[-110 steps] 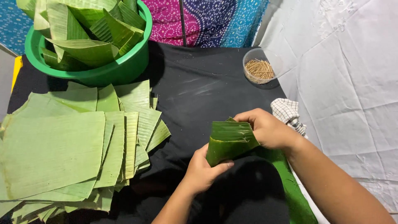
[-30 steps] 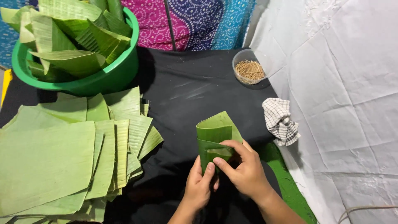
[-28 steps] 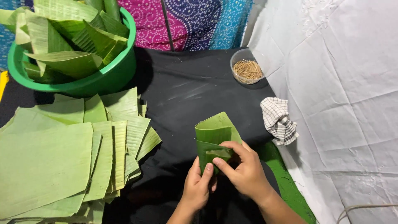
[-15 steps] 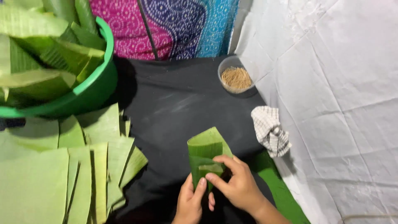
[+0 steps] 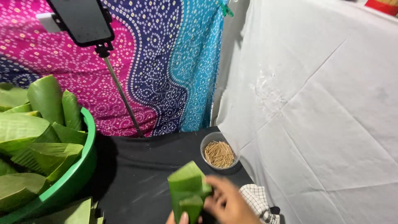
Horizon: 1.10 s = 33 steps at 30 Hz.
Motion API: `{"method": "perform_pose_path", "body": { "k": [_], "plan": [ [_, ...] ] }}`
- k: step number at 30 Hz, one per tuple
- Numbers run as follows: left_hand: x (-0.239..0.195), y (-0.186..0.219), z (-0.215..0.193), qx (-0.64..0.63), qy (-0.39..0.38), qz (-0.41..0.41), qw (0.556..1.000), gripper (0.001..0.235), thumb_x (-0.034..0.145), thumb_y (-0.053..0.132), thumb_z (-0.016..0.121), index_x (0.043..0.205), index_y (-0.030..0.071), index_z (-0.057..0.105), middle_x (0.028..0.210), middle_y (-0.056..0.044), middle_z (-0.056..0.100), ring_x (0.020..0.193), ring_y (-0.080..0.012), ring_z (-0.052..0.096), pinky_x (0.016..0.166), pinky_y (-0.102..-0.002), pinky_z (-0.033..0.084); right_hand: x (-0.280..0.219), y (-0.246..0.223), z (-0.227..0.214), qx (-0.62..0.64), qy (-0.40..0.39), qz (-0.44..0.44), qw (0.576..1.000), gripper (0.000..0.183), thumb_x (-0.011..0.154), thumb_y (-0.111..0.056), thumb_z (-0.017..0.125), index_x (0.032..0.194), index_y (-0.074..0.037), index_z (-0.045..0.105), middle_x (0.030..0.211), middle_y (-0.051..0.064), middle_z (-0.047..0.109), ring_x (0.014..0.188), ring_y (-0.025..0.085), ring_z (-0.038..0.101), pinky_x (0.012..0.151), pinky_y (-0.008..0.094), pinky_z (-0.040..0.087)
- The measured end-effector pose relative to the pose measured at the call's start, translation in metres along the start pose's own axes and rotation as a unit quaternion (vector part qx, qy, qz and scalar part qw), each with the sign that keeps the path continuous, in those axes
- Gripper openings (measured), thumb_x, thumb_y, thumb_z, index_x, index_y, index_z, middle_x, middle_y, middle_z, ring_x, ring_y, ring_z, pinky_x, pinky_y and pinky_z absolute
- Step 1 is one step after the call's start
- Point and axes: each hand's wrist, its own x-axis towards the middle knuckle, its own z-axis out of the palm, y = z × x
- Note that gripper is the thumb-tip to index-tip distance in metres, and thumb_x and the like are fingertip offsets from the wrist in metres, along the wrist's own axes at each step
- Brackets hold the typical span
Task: Wiping banana leaves with a cloth and folding them into cone shapes for food packaging.
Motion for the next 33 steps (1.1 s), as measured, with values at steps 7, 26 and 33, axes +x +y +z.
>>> {"method": "perform_pose_path", "body": {
  "k": [7, 26, 33],
  "plan": [
    [0.077, 0.095, 0.101, 0.092, 0.324, -0.133, 0.932, 0.034, 0.099, 0.011, 0.051, 0.123, -0.010, 0.062, 0.092, -0.032, 0.077, 0.045, -0.0258, 0.055, 0.040, -0.037, 0.046, 0.141, 0.079, -0.059, -0.276, 0.068, -0.100, 0.953, 0.029, 0.077, -0.010, 0.073, 0.106, -0.012, 0.074, 0.107, 0.006, 0.073, 0.099, 0.028, 0.068, 0.091, 0.037, 0.053],
    [0.077, 0.094, 0.097, 0.082, 0.338, -0.102, 0.932, 0.032, 0.102, 0.011, 0.047, 0.122, -0.009, 0.061, 0.097, -0.028, 0.076, 0.055, -0.0228, 0.057, 0.052, -0.035, 0.051, 0.164, 0.122, -0.028, -0.383, 0.045, -0.076, 0.920, 0.013, 0.086, -0.020, 0.065, 0.091, -0.015, 0.075, 0.098, 0.001, 0.070, 0.090, 0.030, 0.066, 0.081, 0.042, 0.052],
    [0.076, 0.099, 0.099, 0.089, 0.315, -0.094, 0.940, 0.034, 0.101, 0.012, 0.047, 0.125, -0.008, 0.062, 0.097, -0.027, 0.075, 0.056, -0.0219, 0.058, 0.053, -0.034, 0.050, 0.165, 0.102, -0.032, -0.492, -0.002, -0.075, 0.867, 0.017, 0.092, -0.023, 0.057, 0.100, -0.024, 0.073, 0.103, -0.001, 0.056, 0.096, 0.024, 0.058, 0.076, 0.039, 0.054]
  ]
}}
